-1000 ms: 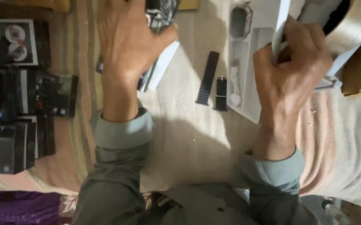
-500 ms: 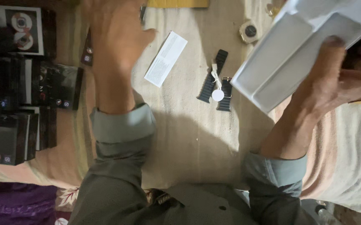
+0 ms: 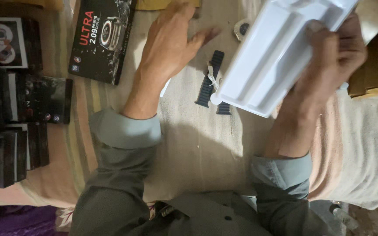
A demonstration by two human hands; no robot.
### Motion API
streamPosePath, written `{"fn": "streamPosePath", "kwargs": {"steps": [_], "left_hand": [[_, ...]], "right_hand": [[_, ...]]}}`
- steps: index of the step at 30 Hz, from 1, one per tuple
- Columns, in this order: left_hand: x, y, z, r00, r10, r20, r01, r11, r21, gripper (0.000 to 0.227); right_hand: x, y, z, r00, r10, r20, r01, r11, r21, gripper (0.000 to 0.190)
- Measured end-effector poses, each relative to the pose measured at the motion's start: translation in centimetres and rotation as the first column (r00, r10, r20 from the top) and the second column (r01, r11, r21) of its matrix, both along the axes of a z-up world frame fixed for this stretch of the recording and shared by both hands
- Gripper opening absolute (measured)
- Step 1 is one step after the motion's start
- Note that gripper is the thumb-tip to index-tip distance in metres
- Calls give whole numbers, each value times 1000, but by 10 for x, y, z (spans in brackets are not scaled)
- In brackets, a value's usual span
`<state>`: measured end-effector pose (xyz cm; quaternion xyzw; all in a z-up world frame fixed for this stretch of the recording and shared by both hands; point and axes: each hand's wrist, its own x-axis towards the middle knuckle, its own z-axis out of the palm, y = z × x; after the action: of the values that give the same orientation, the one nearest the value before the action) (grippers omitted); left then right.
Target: The person unpacks a smartwatch from its box, then repacks it with accessories and seals the box with tape. The person repeats this process for multiple smartwatch units, using a tape dispenser to seal each package.
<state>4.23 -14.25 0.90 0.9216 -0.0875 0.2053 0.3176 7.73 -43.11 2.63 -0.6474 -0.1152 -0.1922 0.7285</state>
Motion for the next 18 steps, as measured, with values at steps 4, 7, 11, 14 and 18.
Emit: {"fn": "streamPosePath", "kwargs": {"steps": [4, 7, 11, 14, 18], "left_hand": [[4, -17, 0, 935, -348, 70, 331, 785, -524, 51], [5, -19, 2, 882, -451, 139, 409, 583, -702, 48], [3, 15, 5, 972, -235, 4, 183, 746, -640, 40], [-5, 55, 12, 975, 134, -179, -197, 895, -400, 38], [-22, 83, 31, 879, 288, -381, -397, 884, -248, 41]], "right_hand": [[-11, 42, -6, 993, 114, 42, -113, 993, -22, 8], [-14, 56, -1, 999, 51, -8, -51, 961, -271, 8], [-9, 58, 9, 993, -104, -56, 48, 791, -609, 22], [-1, 62, 6, 994, -81, -76, -7, 640, -769, 23], [5, 67, -14, 945, 138, 296, 222, 394, -892, 43]]}}
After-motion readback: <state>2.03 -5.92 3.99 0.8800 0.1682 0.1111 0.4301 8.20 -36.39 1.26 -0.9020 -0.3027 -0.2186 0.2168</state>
